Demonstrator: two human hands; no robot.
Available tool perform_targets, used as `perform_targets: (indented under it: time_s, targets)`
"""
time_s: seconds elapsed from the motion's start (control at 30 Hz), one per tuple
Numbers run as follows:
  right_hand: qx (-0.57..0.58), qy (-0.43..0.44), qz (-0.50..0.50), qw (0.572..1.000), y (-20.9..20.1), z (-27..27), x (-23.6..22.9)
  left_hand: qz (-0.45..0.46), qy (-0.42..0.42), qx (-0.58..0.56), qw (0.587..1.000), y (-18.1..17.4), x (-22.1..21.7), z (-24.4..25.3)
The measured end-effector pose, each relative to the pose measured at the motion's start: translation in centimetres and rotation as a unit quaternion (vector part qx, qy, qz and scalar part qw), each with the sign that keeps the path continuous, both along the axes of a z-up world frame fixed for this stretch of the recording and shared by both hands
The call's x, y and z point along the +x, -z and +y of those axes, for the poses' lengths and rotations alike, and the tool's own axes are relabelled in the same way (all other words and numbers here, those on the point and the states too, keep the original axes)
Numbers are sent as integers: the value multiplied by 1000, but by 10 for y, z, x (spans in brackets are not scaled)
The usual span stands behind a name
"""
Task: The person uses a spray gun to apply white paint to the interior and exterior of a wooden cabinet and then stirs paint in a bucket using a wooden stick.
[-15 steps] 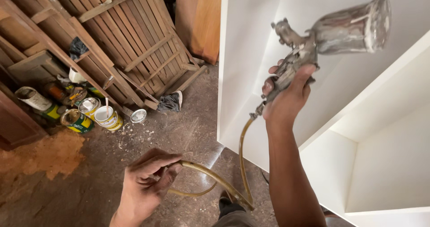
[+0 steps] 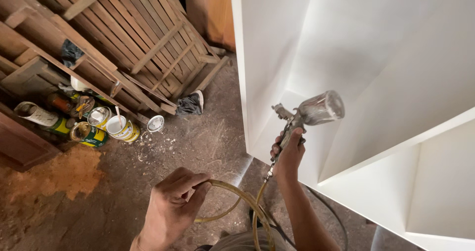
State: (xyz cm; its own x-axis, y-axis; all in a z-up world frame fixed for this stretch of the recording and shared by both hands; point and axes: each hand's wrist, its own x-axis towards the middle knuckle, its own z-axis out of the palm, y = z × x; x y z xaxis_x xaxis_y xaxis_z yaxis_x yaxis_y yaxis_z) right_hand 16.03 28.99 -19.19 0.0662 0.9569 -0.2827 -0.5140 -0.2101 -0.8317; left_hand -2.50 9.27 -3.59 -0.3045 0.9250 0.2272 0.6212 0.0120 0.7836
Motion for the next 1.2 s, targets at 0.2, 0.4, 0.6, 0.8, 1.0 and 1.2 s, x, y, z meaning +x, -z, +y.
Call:
perform_targets:
  time_s: [0.2, 0.4, 0.6, 0.8, 1.0, 1.2]
  targets:
    - [-125, 16, -73, 989, 103, 0, -10, 26, 91, 12, 995, 11, -18, 20]
    - [-182, 50, -234, 954, 188, 5, -28, 104, 161, 9, 982, 26, -27, 22]
    - [-198, -49, -274, 940, 153, -18, -31, 62, 210, -7, 976, 24, -54, 26]
    - [-70, 7, -116, 991, 9, -44, -18, -16, 196, 4, 980, 14, -76, 18]
    - [164, 31, -35, 985, -134, -49, -13, -64, 260, 88, 959, -11, -84, 23]
    - [274, 52, 15, 960, -173, -44, -12, -70, 261, 111, 956, -22, -91, 15]
